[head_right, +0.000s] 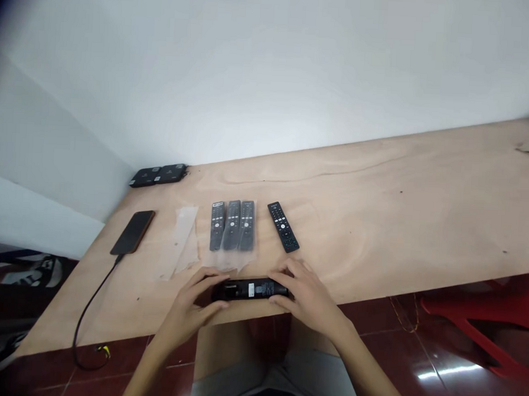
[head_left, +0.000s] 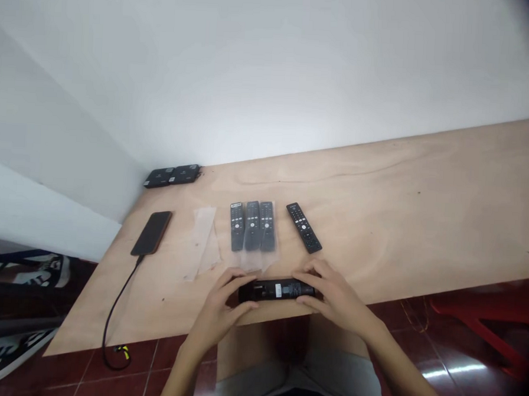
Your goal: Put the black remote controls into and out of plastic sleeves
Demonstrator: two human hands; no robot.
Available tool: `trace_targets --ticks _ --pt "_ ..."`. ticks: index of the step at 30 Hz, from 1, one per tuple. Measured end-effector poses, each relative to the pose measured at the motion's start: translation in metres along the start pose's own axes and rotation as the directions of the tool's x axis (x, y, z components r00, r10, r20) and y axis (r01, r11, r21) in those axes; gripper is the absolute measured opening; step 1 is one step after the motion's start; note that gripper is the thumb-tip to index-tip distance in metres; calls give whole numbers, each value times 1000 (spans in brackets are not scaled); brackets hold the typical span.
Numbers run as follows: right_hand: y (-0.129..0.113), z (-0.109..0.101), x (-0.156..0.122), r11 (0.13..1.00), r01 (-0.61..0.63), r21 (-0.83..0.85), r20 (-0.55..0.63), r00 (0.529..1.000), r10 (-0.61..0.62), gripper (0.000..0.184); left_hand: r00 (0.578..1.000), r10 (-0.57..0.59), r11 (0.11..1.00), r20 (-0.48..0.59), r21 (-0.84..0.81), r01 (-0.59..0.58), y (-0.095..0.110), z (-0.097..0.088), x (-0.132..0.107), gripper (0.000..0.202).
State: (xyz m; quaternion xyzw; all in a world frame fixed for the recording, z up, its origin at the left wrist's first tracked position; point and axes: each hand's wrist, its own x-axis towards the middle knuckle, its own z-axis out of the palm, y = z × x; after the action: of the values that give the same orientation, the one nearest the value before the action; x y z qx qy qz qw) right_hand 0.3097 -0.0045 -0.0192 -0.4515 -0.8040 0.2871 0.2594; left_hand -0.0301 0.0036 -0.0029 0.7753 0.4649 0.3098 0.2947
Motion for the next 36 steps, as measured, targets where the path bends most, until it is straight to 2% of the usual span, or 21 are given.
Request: trace_targets --ticks 3,5,8,12,18,27,30,32,34,36 --pt "-1 0 0 1000 -4 0 -3 1000 4 46 993 -55 998 -104 -47 50 -10 -7 -14 38" --pt "-3 -1 0 1000 -5 -2 1 1000 5 46 989 -74 996 -130 -58 67 -13 -10 -20 39" --pt "-5 -3 0 1000 -4 -14 11 1000 4 45 993 -67 997 -99 -50 62 -10 -10 -22 43" --pt "-6 -5 0 999 6 -37 26 1000 -5 46 998 -2 1000 -58 16 3 0 -1 -14 50" --pt "-9 -8 2 999 3 -41 62 998 0 44 992 126 989 0 73 -126 3 14 0 32" --pt "-12 -11 5 997 38 -68 80 996 -33 42 997 82 997 6 11 -82 14 26 3 35" --pt "-11 -9 4 996 52 -72 73 996 -47 49 998 61 998 18 17 -61 18 27 4 35" --pt "-9 -8 3 995 71 -64 78 995 -66 53 998 51 998 38 17 -52 20 26 3 38" --pt "-8 -8 1 996 77 -40 67 995 -75 46 999 34 999 36 16 -35 18 19 0 40" --pt "-5 -8 -1 997 77 -5 25 997 -77 37 999 10 999 -36 48 -8 9 6 -7 38"
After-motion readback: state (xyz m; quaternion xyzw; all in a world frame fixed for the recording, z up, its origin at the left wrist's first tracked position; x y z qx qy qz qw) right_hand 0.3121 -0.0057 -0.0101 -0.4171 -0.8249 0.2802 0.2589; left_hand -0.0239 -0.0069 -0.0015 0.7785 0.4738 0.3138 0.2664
